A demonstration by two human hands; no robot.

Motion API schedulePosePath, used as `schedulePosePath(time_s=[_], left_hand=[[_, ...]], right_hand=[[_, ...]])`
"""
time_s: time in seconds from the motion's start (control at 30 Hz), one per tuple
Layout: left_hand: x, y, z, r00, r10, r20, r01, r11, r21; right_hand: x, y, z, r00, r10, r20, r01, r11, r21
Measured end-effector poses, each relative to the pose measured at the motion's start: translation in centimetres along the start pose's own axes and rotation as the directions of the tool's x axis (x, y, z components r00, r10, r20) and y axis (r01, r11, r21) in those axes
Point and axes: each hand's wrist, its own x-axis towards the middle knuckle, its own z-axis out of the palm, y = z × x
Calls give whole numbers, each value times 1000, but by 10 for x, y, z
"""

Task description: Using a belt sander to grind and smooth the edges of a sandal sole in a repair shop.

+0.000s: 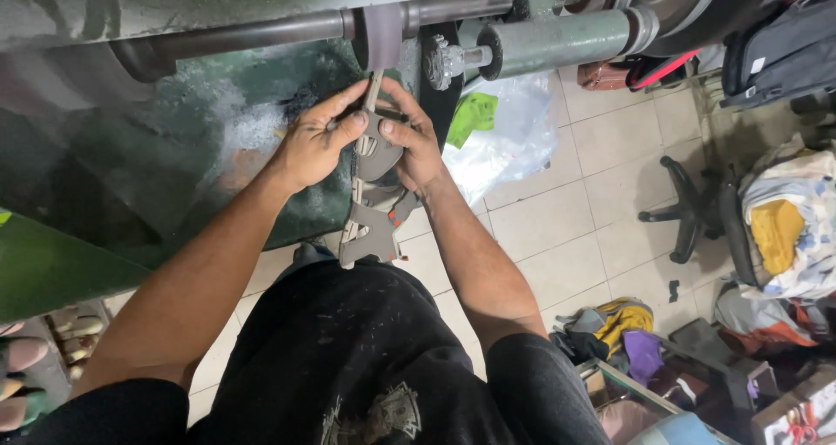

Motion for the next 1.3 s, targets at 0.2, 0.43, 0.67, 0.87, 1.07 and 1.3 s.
schedulePosePath(time_s=[0.2,0.43,0.67,0.87,1.07,1.3], left_hand=[[-8,-11,-6,999,-11,49,9,999,35],[-15,-17,0,995,80,55,-77,995,-61],[-7,-11,-3,995,60,84,-63,997,39],[3,-4,-4,997,17,75,-24,995,98],[15,-20,1,1000,-8,14,6,995,102],[8,-19,-2,998,63,23,-65,994,88]], right_hand=[[-3,-1,-3,994,-50,99,52,998,-25],[-10,-6,3,988,-87,125,91,995,-34],[-8,-4,15,997,-50,52,47,997,65],[3,13,-7,1000,-6,15,4,990,141],[11,19,-13,1000,27,-5,-26,984,176],[2,9,13,1000,6,11,-8,978,211]])
